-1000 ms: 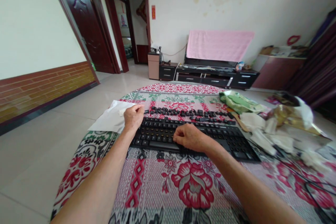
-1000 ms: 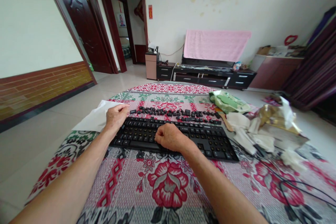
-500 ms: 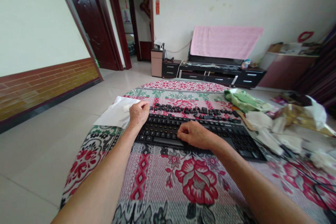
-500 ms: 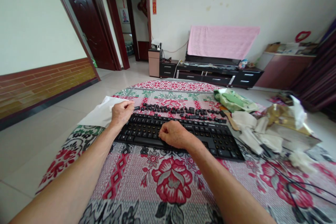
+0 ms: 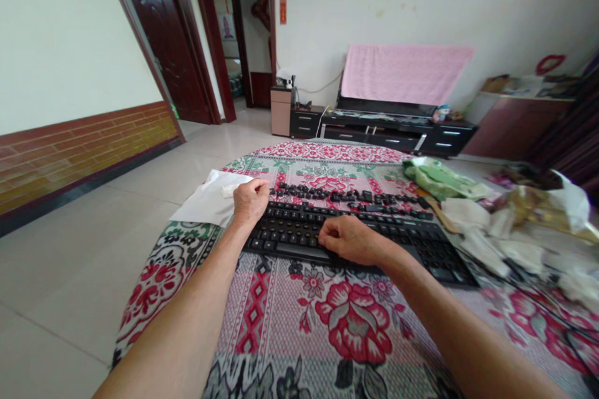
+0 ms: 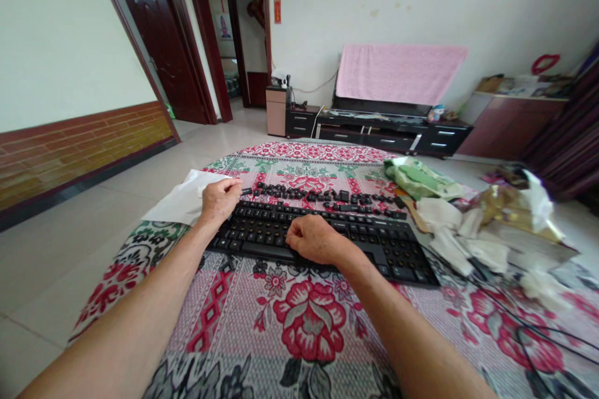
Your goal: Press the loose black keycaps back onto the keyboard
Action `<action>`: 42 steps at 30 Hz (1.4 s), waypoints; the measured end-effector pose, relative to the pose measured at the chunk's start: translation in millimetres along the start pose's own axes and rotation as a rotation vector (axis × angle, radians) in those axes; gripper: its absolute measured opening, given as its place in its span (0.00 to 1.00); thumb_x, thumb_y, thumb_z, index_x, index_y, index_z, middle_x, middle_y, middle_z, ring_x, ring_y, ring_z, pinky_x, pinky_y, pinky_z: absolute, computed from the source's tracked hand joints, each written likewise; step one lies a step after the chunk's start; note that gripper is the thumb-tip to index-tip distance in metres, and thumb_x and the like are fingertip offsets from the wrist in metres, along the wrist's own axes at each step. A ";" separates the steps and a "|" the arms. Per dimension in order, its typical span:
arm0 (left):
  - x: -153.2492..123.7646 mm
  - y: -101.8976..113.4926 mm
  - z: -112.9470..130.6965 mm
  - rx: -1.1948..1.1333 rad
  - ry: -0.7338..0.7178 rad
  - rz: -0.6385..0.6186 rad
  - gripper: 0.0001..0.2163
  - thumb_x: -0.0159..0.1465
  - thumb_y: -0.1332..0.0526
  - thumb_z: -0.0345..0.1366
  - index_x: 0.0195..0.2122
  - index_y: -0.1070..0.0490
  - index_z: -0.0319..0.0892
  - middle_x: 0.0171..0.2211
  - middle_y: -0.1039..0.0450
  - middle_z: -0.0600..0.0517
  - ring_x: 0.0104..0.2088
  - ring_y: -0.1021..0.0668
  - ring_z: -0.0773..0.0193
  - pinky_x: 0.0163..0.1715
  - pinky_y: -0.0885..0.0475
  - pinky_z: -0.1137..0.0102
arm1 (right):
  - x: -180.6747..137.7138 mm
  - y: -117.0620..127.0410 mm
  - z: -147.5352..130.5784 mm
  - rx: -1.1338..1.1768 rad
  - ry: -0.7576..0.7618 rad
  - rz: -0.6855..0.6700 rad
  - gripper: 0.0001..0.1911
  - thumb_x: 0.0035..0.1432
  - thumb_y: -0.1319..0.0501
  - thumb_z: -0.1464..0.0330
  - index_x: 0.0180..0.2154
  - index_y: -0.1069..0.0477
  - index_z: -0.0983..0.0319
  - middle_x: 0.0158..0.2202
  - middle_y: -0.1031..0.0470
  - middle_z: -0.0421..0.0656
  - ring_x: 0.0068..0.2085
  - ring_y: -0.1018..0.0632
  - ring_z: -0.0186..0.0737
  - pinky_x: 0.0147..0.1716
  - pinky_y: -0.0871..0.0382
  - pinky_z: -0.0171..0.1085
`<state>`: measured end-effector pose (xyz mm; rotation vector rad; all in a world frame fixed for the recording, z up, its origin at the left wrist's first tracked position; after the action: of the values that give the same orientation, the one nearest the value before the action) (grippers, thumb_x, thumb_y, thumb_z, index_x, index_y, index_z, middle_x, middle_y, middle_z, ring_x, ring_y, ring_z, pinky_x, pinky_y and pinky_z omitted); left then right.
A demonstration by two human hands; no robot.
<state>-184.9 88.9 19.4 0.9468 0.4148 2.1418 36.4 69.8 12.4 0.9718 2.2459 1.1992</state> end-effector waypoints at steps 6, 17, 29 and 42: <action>-0.1 1.8 3.5 -0.011 -0.028 0.013 0.10 0.51 0.46 0.34 0.30 0.26 0.42 0.28 0.24 0.54 0.30 0.24 0.66 0.33 0.32 0.74 | 1.1 -3.0 4.6 0.030 0.035 -0.004 0.11 0.48 0.48 0.67 0.24 0.31 0.65 0.21 0.30 0.41 0.22 0.33 0.30 0.21 0.42 0.30; -10.9 -10.4 36.4 0.053 -0.345 -0.086 0.10 0.55 0.47 0.31 0.32 0.26 0.43 0.33 0.25 0.53 0.34 0.25 0.67 0.39 0.32 0.72 | 8.4 17.2 7.6 0.019 0.012 0.111 0.14 0.50 0.48 0.66 0.27 0.26 0.64 0.22 0.29 0.40 0.24 0.31 0.32 0.23 0.40 0.30; -19.3 -24.4 38.0 0.157 -0.390 -0.208 0.11 0.56 0.48 0.31 0.34 0.27 0.45 0.35 0.26 0.54 0.36 0.25 0.67 0.41 0.32 0.72 | 90.1 23.6 16.1 -0.267 0.019 0.162 0.12 0.47 0.45 0.68 0.31 0.24 0.60 0.30 0.23 0.41 0.31 0.26 0.37 0.32 0.37 0.31; -19.4 -25.5 36.0 0.174 -0.391 -0.200 0.11 0.56 0.48 0.31 0.34 0.27 0.45 0.34 0.26 0.54 0.36 0.25 0.67 0.41 0.33 0.73 | 91.6 23.6 25.7 -0.153 -0.070 0.141 0.13 0.46 0.46 0.67 0.25 0.25 0.66 0.18 0.31 0.39 0.21 0.34 0.30 0.21 0.45 0.29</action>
<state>-136.8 91.4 20.2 1.3313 0.4800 1.7104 0.4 160.8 15.2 1.1081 2.0276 1.3528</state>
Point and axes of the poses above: each hand's wrist, its own x-axis towards the middle knuckle, its own y-axis out of the back of the hand, z = x × y, the point moved 7 cm from there along x, towards the middle knuckle
